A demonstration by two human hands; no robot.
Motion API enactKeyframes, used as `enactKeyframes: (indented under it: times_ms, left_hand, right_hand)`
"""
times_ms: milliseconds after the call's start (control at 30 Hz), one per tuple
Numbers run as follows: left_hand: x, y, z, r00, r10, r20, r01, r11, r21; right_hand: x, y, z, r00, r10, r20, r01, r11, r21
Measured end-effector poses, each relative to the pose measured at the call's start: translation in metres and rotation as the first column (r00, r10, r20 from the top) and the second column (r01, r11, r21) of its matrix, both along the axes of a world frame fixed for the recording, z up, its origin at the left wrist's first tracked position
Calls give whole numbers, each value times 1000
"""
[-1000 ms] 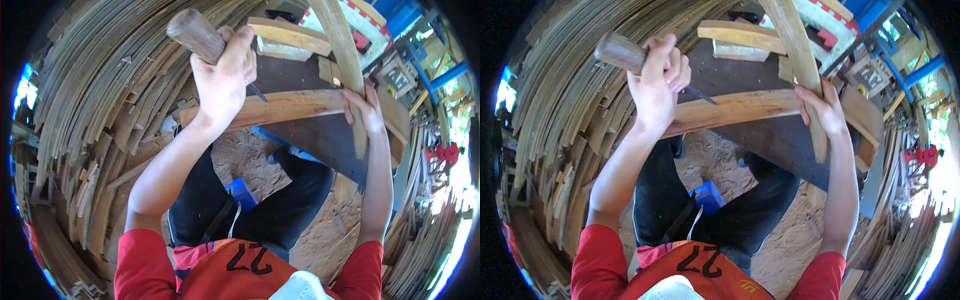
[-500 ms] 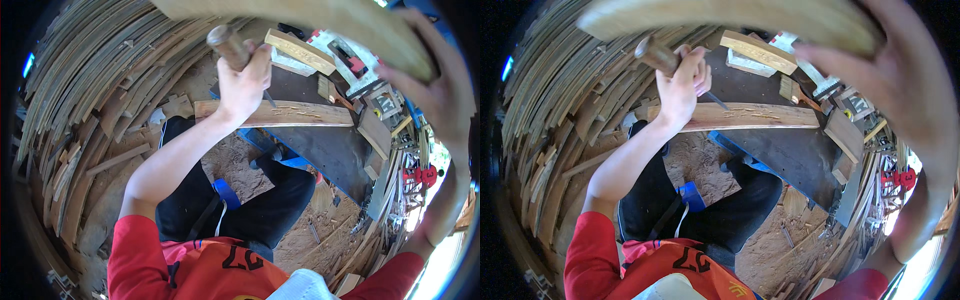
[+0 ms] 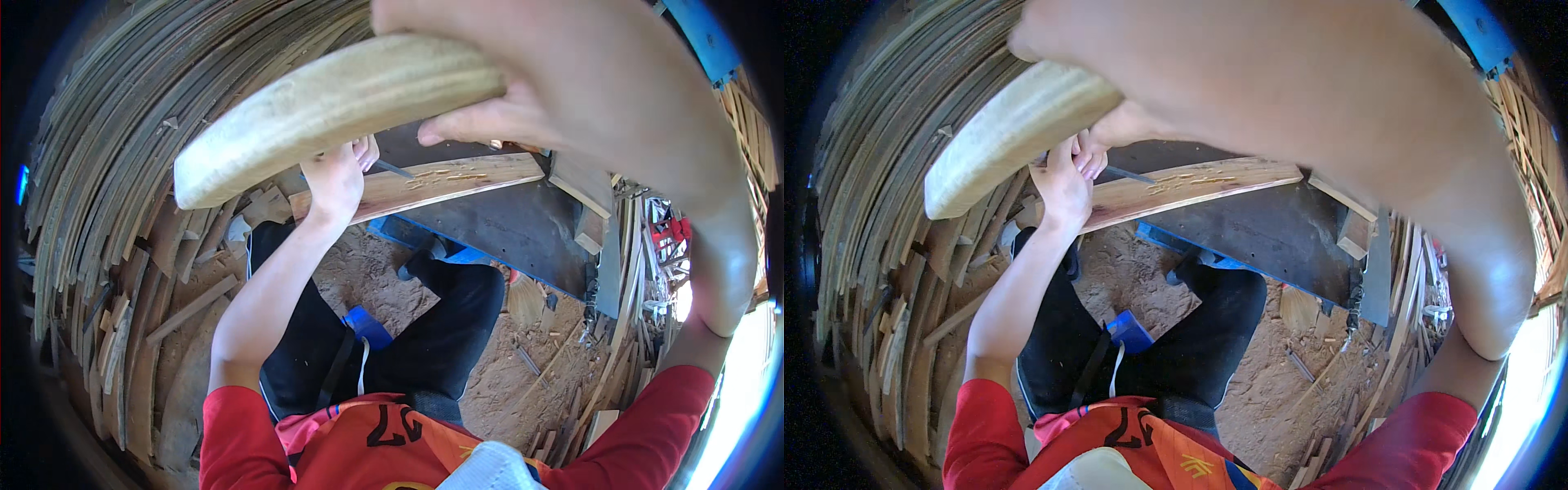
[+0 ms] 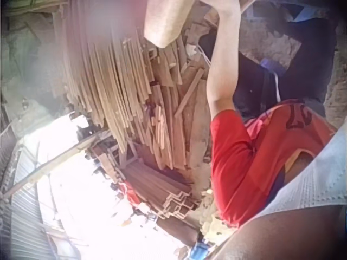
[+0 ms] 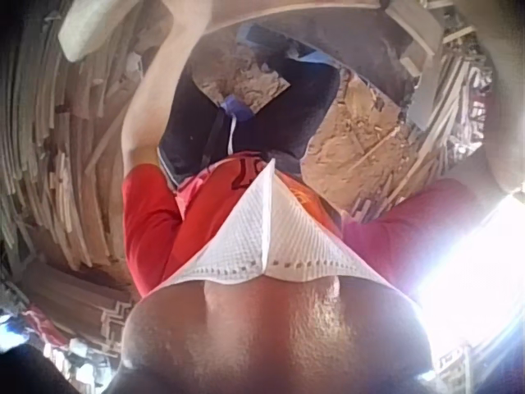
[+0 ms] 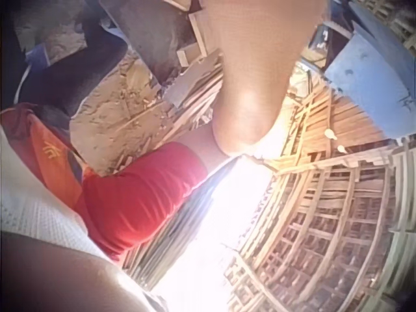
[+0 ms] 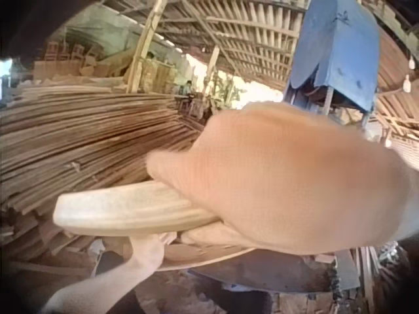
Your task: Chisel a groove into a piece of wood using a hammer and chisel.
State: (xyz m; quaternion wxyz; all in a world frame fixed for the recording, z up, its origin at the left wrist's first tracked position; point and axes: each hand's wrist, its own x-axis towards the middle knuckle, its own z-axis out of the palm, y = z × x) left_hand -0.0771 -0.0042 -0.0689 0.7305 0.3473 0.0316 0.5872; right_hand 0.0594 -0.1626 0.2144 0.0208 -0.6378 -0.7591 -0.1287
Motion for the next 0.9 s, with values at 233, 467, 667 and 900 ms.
enactKeyframes:
  times_ms: [233, 467, 667, 900]
  left_hand:
    - [-7, -4, 7, 993, 114, -40, -107, 982, 156]
    - [-10, -4, 8, 996, 86, -18, -84, 993, 83]
    - [-3, -6, 4, 999, 34, 26, -36, 995, 97]
    - [1, -5, 1, 999, 3, 48, -7, 997, 83]
  right_hand:
    - [-60, 25, -16, 985, 165, 58, -160, 984, -77]
    - [-82, 38, -10, 948, 296, 117, -279, 950, -142]
    - [-65, 39, -24, 953, 274, 130, -252, 954, -161]
    - [-70, 34, -2, 913, 293, 285, -295, 955, -36]
